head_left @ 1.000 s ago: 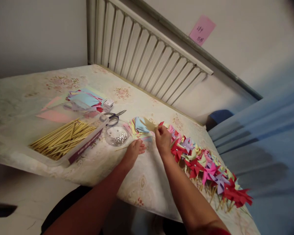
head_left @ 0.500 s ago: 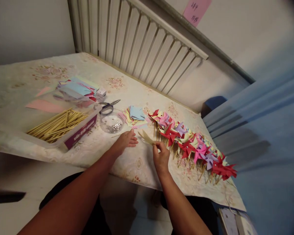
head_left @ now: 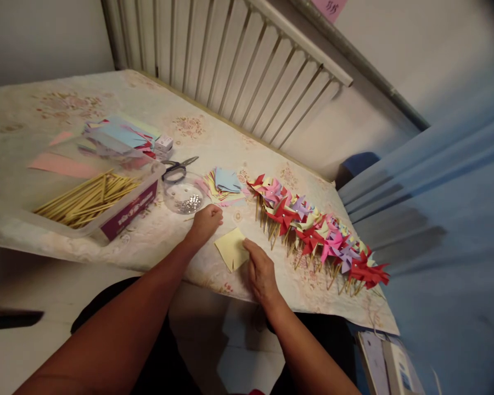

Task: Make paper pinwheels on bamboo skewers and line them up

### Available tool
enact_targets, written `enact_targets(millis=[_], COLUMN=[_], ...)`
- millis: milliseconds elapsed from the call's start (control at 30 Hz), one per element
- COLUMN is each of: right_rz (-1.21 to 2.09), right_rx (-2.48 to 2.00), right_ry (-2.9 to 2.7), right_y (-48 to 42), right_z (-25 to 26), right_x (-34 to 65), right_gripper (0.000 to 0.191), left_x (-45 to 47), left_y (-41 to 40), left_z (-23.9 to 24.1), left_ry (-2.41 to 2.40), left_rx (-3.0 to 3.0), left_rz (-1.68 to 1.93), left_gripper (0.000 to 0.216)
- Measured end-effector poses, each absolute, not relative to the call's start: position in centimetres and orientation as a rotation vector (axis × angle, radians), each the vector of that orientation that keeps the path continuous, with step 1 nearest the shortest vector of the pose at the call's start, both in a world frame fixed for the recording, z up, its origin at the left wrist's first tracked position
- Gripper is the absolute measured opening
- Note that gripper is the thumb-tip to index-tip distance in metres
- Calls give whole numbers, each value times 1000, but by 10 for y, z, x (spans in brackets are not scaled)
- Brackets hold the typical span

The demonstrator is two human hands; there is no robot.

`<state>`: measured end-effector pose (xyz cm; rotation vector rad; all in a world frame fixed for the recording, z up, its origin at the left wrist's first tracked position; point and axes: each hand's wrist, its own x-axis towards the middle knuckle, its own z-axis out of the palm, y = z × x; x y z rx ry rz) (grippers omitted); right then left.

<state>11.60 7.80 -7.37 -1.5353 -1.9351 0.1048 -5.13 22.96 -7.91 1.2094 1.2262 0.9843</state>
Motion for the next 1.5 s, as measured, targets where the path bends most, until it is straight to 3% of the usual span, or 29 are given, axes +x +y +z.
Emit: enact_targets(millis=[133, 333, 600, 767, 1067, 1500], right_rz=[114, 43, -19, -53, -30, 11], right_rx=[-1574, -1683, -1697, -1634, -1635, -1701], right_ry=[-2225, -2475, -2471, -2502, -2467, -2297], right_y=[101, 108, 111, 112, 102, 65], right_z=[-82, -95, -97, -102, -82, -105], right_x=[99, 91, 93, 92, 89, 116], right_gripper=[47, 60, 68, 62, 69, 78], left_x=[-50, -50, -40, -16, -14, -6], left_y=[229, 228, 197, 159, 167, 159], left_z=[-79, -75, -67, -81, -102, -103], left_ry=[1227, 1295, 1199, 851, 1017, 1135], left_rx=[1277, 1366, 1816, 2081, 2317, 2475], left_rz=[971, 966, 1072, 770, 585, 457], left_gripper=[12, 13, 33, 41, 45, 56])
